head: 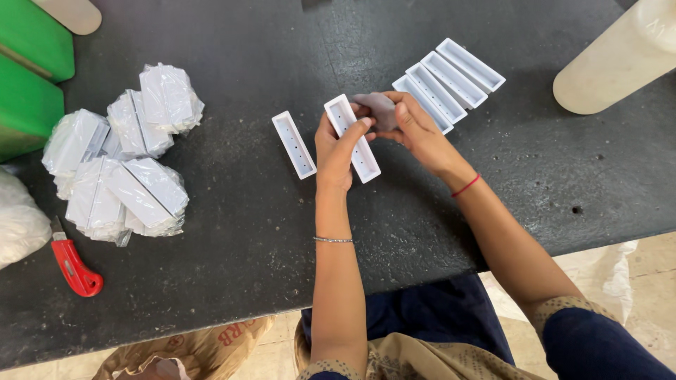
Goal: The person unwraps a stack of white plastic parts from a plastic bag, then wipes each part with a cloth. The person occasionally picks up a bottle and appears to apply liquid to the cloth before continuing to wipe the parts.
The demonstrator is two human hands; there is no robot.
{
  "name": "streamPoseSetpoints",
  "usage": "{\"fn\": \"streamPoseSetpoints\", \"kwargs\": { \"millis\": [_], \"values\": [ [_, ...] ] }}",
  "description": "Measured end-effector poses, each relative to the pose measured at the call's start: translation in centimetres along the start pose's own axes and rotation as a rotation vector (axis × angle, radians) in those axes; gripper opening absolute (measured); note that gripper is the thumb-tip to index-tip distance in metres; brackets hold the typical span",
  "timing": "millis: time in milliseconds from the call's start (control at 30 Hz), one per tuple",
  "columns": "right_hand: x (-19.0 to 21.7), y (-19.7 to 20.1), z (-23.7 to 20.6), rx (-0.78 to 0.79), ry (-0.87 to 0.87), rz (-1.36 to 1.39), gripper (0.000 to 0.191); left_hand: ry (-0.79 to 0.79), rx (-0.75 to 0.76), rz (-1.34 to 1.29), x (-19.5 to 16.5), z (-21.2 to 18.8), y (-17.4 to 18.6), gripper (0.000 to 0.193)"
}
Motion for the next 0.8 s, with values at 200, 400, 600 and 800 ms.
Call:
{"fn": "streamPoseSetpoints", "kwargs": {
  "millis": [200,400,600,800],
  "values": [
    [0.1,0.2,-0.3,0.007,-0.072,0.183,0.036,0.0,0.025,-0.022,-0.1,-0.4,-0.2,0.036],
    [-0.3,0.4,-0.1,-0.013,-0.114,0.125,0.028,0.012,0.02,-0.003,0.0,-0.3,-0.1,0.038],
    [-1.1,0.5,-0.6,-0.058,-0.121,-0.13,0.042,0.056,-0.007,0.044,1.7,0.3,0.4,0.041],
    [-1.9,3.1,-0.2,-0.216,-0.109,-0.143,0.032,0.238,-0.053,-0.194,4.8,2.4,1.5,0.055]
  ]
}}
Point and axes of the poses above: each hand's wrist, its own z-axis towards the middle knuckle, its own y-axis out of the back of the hand, x = y × z, the point moved 6 cm from there along z, towards the middle knuckle, and after that the axes turned 7 degrees about y, right-handed, at the moved point
